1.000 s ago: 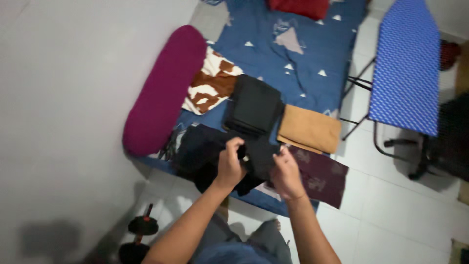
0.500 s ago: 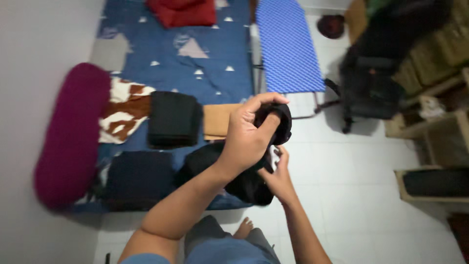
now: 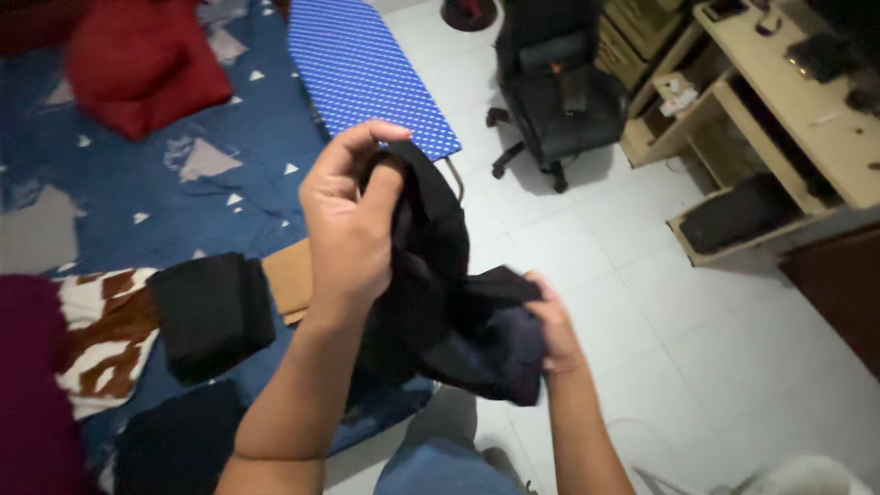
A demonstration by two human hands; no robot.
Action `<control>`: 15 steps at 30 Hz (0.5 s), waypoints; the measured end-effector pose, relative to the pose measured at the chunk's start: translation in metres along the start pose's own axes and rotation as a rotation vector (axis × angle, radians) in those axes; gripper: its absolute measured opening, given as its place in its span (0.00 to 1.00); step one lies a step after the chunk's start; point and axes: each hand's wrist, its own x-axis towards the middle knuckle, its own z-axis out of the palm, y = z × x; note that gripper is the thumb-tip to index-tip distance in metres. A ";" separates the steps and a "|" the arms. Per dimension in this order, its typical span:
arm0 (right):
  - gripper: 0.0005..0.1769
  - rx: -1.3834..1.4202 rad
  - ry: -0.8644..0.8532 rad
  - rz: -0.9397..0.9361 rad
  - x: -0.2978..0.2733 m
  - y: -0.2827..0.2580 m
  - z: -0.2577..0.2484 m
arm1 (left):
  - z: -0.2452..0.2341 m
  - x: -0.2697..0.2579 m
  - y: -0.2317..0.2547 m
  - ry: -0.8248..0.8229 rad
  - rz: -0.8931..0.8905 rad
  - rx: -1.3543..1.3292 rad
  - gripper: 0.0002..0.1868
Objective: The person folds multiple pairs of black trousers by hand on an ironing board and places them in stacks on a bed.
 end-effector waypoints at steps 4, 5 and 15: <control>0.30 0.073 0.098 -0.181 0.009 -0.099 0.014 | 0.033 0.035 -0.032 -0.088 0.032 -0.089 0.09; 0.31 0.073 0.084 -0.238 0.015 -0.123 0.020 | 0.041 0.045 -0.042 -0.094 0.031 -0.096 0.09; 0.39 -0.331 -0.011 -0.158 0.156 -0.230 0.014 | 0.054 0.164 -0.181 -0.363 -0.155 0.744 0.15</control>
